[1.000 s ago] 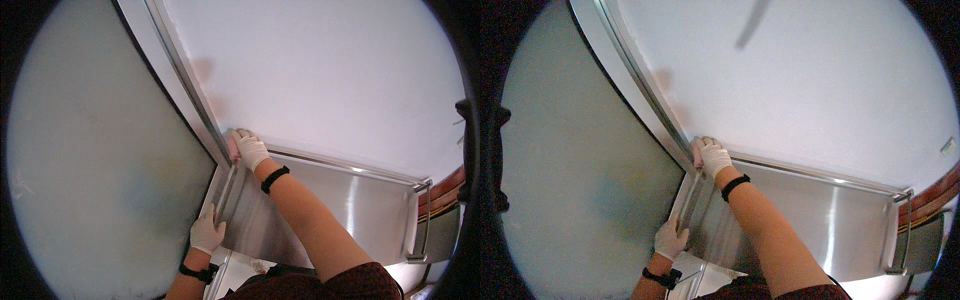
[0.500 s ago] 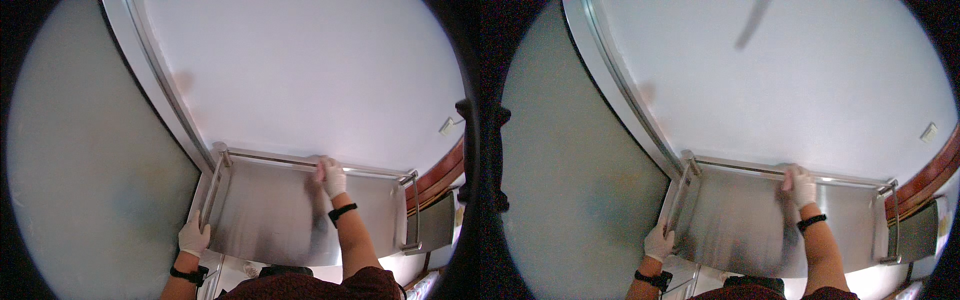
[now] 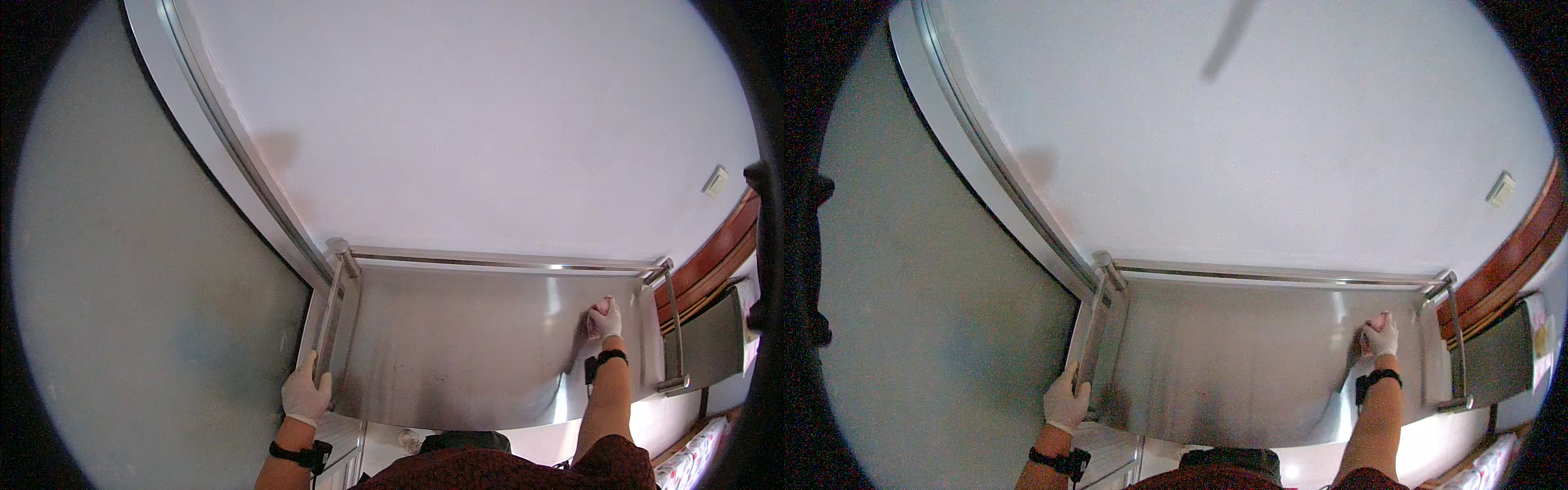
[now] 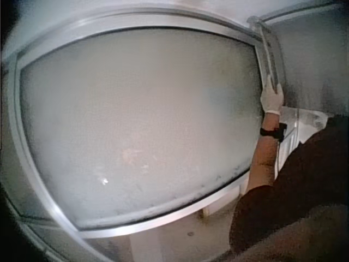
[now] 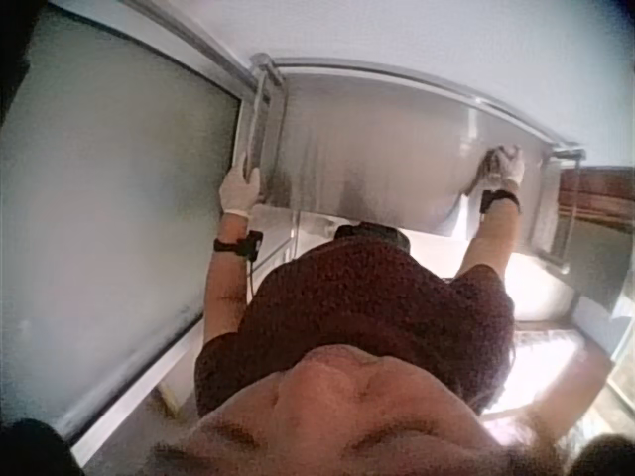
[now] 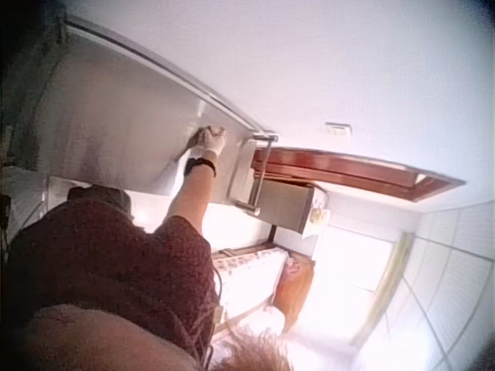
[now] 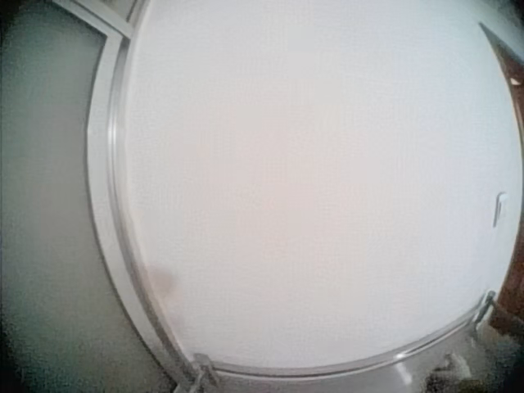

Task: The person wipes a metal shelf unit, a glass door, and a stainless steel refrigerator with a pink cloth while wearing white gloves. The cleaning proceeds from the shelf to the glass door and then to the refrigerator doors.

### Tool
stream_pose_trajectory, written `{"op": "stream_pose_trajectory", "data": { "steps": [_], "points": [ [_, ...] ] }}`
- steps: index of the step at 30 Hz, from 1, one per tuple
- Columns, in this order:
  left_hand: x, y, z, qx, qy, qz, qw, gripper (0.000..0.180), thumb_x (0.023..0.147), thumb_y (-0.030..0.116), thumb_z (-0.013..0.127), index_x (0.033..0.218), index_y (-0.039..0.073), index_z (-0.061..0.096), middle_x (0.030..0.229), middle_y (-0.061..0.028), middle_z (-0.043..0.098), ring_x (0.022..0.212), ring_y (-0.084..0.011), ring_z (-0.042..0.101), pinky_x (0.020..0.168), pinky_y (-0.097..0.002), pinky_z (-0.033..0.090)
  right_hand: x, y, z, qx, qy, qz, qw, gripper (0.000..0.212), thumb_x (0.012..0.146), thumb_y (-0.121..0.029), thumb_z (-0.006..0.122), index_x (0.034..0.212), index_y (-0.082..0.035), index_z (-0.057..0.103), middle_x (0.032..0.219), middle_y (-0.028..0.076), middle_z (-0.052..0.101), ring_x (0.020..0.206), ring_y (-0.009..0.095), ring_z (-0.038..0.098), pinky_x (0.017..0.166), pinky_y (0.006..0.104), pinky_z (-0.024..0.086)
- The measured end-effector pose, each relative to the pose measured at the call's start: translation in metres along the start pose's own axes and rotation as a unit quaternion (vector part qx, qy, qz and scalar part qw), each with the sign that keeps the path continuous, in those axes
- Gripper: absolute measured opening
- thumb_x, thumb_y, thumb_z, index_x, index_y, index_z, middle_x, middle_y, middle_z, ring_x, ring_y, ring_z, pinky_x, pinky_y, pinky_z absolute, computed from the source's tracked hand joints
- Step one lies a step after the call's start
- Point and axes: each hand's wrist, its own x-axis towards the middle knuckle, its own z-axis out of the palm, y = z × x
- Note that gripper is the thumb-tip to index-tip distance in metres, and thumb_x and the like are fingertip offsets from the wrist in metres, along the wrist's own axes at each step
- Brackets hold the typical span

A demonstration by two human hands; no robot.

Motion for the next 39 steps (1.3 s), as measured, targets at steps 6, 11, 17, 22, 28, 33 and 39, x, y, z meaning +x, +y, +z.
{"op": "stream_pose_trajectory", "data": {
  "steps": [6,11,17,22,28,33,39],
  "points": [
    [-0.003,0.008,-0.012,-0.031,0.0,0.002,1.0,0.062,0.093,0.027,0.064,0.147,0.002,0.051,0.124,-0.0271,0.068,0.111,-0.041,0.068,0.098,-0.0472,0.053,-0.046,-0.132,0.051,-0.046,-0.065,-0.063,0.995,0.07,0.084,-0.034,0.078,0.141,-0.004,0.052,0.129,0.018,0.064,0.128,0.035,0.054,0.113,0.0475,0.04],
    [-0.006,0.02,-0.026,-0.046,0.009,0.0,0.999,0.062,0.092,0.027,0.065,0.146,0.0,0.052,0.123,-0.0273,0.068,0.112,-0.04,0.068,0.098,-0.0467,0.053,-0.131,-0.281,0.108,-0.017,-0.137,-0.196,0.971,0.089,0.082,-0.039,0.077,0.155,-0.005,0.038,0.142,0.017,0.055,0.137,0.036,0.047,0.12,0.0502,0.031],
    [-0.008,0.032,-0.041,-0.014,-0.007,-0.028,0.999,0.061,0.094,0.03,0.064,0.147,0.001,0.051,0.125,-0.0269,0.068,0.114,-0.0405,0.067,0.101,-0.0463,0.051,-0.219,-0.428,0.147,0.002,-0.244,-0.414,0.877,0.086,0.083,-0.045,0.077,0.151,-0.006,0.042,0.156,0.013,0.038,0.146,0.033,0.032,0.118,0.0563,0.029],
    [-0.008,0.041,-0.047,-0.004,-0.017,-0.04,0.999,0.062,0.094,0.033,0.062,0.147,0.004,0.051,0.121,-0.0254,0.07,0.108,-0.0411,0.069,0.095,-0.0487,0.054,-0.275,-0.488,0.144,-0.002,-0.303,-0.501,0.81,0.084,0.082,-0.039,0.077,0.15,-0.003,0.043,0.154,0.015,0.041,0.146,0.037,0.034,0.116,0.0517,0.035],
    [-0.012,0.043,-0.041,-0.009,-0.007,-0.042,0.999,0.061,0.094,0.032,0.06,0.148,0.005,0.051,0.117,-0.0261,0.07,0.106,-0.0435,0.069,0.096,-0.0504,0.053,-0.368,-0.443,0.103,-0.041,-0.388,-0.632,0.67,0.069,0.092,-0.034,0.069,0.151,-0.005,0.047,0.159,0.017,0.038,0.15,0.037,0.031,0.117,0.0521,0.034],
    [-0.006,0.03,-0.033,-0.038,-0.004,-0.024,0.999,0.06,0.094,0.03,0.06,0.148,0.004,0.05,0.127,-0.0269,0.066,0.116,-0.0418,0.065,0.1,-0.0501,0.051,-0.402,-0.375,0.078,0.014,-0.379,-0.652,0.656,0.079,0.089,-0.028,0.072,0.156,-0.005,0.037,0.161,0.017,0.035,0.15,0.036,0.031,0.118,0.0494,0.034],
    [-0.004,0.017,-0.026,-0.031,-0.015,0.006,0.999,0.057,0.096,0.026,0.058,0.148,0.004,0.048,0.136,-0.0245,0.063,0.123,-0.0414,0.062,0.104,-0.0494,0.049,-0.356,-0.252,0.032,0.041,-0.369,-0.556,0.744,0.077,0.09,-0.025,0.071,0.157,-0.009,0.036,0.163,0.008,0.035,0.15,0.03,0.033,0.118,0.0471,0.037]
  ]
}}
